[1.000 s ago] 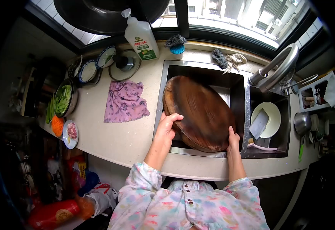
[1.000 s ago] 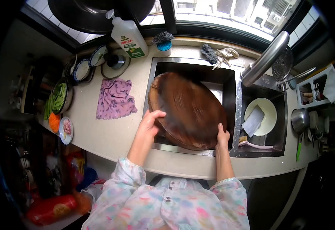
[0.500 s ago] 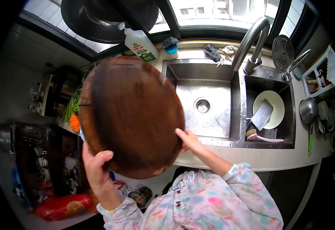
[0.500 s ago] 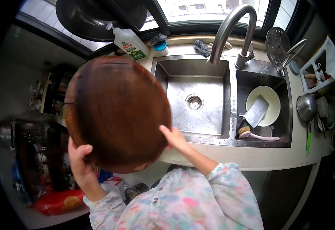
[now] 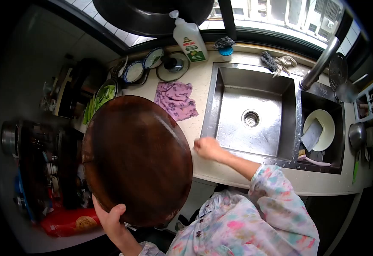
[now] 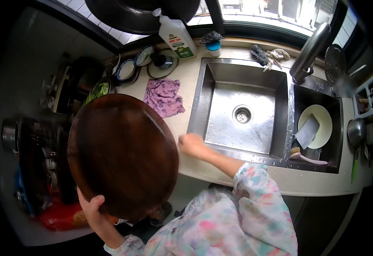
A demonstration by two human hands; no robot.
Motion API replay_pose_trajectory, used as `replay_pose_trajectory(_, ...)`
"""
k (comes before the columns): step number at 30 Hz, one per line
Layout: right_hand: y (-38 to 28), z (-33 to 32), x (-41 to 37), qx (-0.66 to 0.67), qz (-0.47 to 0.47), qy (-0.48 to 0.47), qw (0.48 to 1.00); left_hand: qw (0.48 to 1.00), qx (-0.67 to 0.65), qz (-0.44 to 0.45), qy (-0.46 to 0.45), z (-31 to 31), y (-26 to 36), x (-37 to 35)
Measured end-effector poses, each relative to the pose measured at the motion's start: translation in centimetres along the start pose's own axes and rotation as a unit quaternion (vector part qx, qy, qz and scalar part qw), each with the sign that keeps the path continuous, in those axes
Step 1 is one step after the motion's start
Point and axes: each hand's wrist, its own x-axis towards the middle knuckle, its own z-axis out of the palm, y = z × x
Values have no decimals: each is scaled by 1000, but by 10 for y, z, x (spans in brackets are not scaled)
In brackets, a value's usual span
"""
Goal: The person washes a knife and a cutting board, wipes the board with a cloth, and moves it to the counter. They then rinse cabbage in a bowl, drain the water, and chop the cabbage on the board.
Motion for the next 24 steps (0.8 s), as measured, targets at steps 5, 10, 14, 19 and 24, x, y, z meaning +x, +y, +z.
replay_pose_trajectory(5, 21, -13, 154, -166, -236, 344, 894, 998, -24, 14, 50, 12, 2, -5)
replay_pose_trajectory(10, 19, -6, 175, -296, -149, 101, 938, 998, -47, 1, 37, 4, -2, 5)
replay_pose_trajectory(14, 23, -28, 146, -29, 53, 135, 989, 998, -51, 10, -33, 0, 5, 20)
replay_pose_trajectory(19, -48, -125, 100, 503, -42, 59, 861, 992, -61, 27, -109, 0, 10, 41)
replay_pose_trajectory(24, -170, -136, 60, 378, -439, 193, 792, 981, -59, 47, -178, 11, 18, 55)
